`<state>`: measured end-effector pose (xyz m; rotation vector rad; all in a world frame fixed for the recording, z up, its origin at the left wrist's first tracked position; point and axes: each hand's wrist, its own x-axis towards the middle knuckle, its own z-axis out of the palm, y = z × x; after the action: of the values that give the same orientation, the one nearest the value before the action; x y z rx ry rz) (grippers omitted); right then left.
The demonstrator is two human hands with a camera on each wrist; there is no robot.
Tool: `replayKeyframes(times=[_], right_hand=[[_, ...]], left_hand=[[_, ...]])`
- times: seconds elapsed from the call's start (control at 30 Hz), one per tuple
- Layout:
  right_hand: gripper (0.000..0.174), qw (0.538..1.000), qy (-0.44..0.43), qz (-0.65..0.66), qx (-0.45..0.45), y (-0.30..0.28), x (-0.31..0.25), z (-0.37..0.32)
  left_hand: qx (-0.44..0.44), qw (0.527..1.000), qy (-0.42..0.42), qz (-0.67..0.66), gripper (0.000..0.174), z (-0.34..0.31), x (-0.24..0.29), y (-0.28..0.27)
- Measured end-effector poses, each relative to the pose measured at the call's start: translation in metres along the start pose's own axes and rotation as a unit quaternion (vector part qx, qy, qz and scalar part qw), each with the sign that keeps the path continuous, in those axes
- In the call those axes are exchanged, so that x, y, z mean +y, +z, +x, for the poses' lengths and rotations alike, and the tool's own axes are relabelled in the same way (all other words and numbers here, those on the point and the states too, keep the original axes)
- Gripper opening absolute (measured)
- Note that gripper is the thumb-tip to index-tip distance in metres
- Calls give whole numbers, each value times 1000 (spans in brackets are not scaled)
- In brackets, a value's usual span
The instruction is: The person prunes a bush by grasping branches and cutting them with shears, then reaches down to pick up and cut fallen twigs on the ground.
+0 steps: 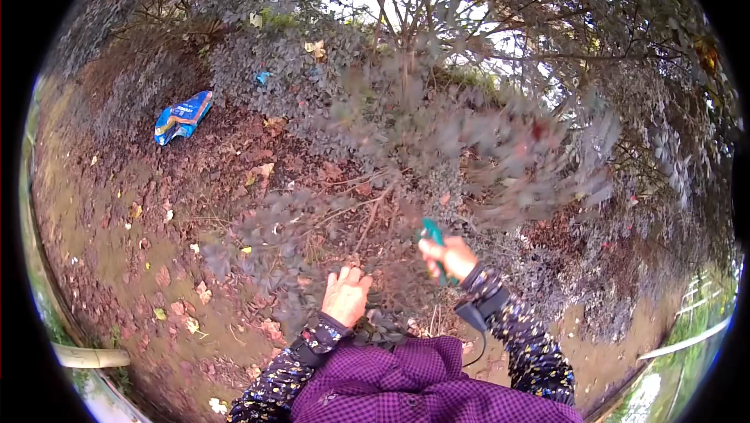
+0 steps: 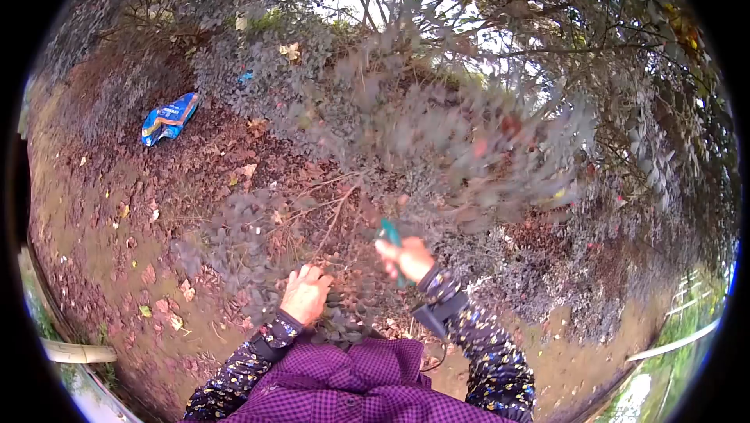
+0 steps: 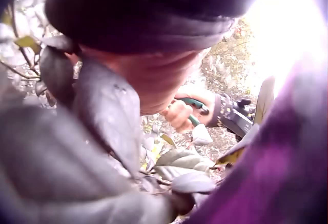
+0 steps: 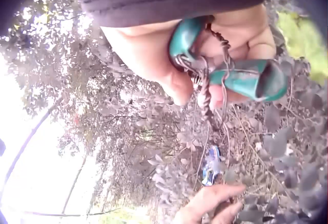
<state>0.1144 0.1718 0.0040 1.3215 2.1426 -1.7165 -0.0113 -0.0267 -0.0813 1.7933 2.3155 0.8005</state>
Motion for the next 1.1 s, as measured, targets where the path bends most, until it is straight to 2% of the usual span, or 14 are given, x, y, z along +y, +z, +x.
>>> replayKeyframes(times=[0.07, 0.23, 0.27, 0.43, 0.57, 0.6, 0.63, 0.67, 0.7, 0.8, 0.87, 0.93, 1.0, 1.1], right_hand=[[34, 993, 35, 84, -70, 25, 34, 6], [38, 988, 117, 91, -31, 55, 113, 15], [38, 981, 141, 130, -20, 52, 121, 8], [35, 948, 211, 231, 54, 36, 278, 26], [45, 929, 277, 199, 141, 25, 292, -23], [46, 970, 201, 5, 139, 24, 388, 4], [50, 951, 258, 107, 135, 26, 383, -9], [57, 972, 160, -152, 85, 25, 371, -30], [54, 963, 138, -216, 83, 27, 381, -34], [46, 958, 138, -229, 102, 51, 456, -35], [41, 955, 119, -252, 103, 70, 505, -32], [38, 932, -2, -347, 108, 99, 621, 12], [35, 951, 126, -258, 115, 86, 540, -28], [33, 950, 149, -235, 140, 84, 495, -28]], left_hand=[[-34, 997, -61, 15, 17, -12, -20, 7], [85, 978, -122, -146, 9, -80, -102, 47], [5, 964, -213, -157, 9, -84, -99, 24], [44, 895, -376, -237, 12, -125, -153, 46], [103, 859, -361, -349, 12, -93, -196, 62], [91, 871, -349, -333, 11, -73, -203, 59], [110, 886, -339, -296, 12, -42, -192, 43], [129, 899, -329, -258, 12, -13, -180, 26], [129, 913, -288, -260, 13, 13, -198, 32], [282, 900, -188, -272, 13, 96, -189, 31], [258, 948, -82, -168, 13, 134, -172, 11], [291, 898, -91, -318, 19, 151, -129, 0], [284, 950, 3, -132, 21, 149, -115, 11], [162, 949, -29, -268, 24, 121, -111, 51]])
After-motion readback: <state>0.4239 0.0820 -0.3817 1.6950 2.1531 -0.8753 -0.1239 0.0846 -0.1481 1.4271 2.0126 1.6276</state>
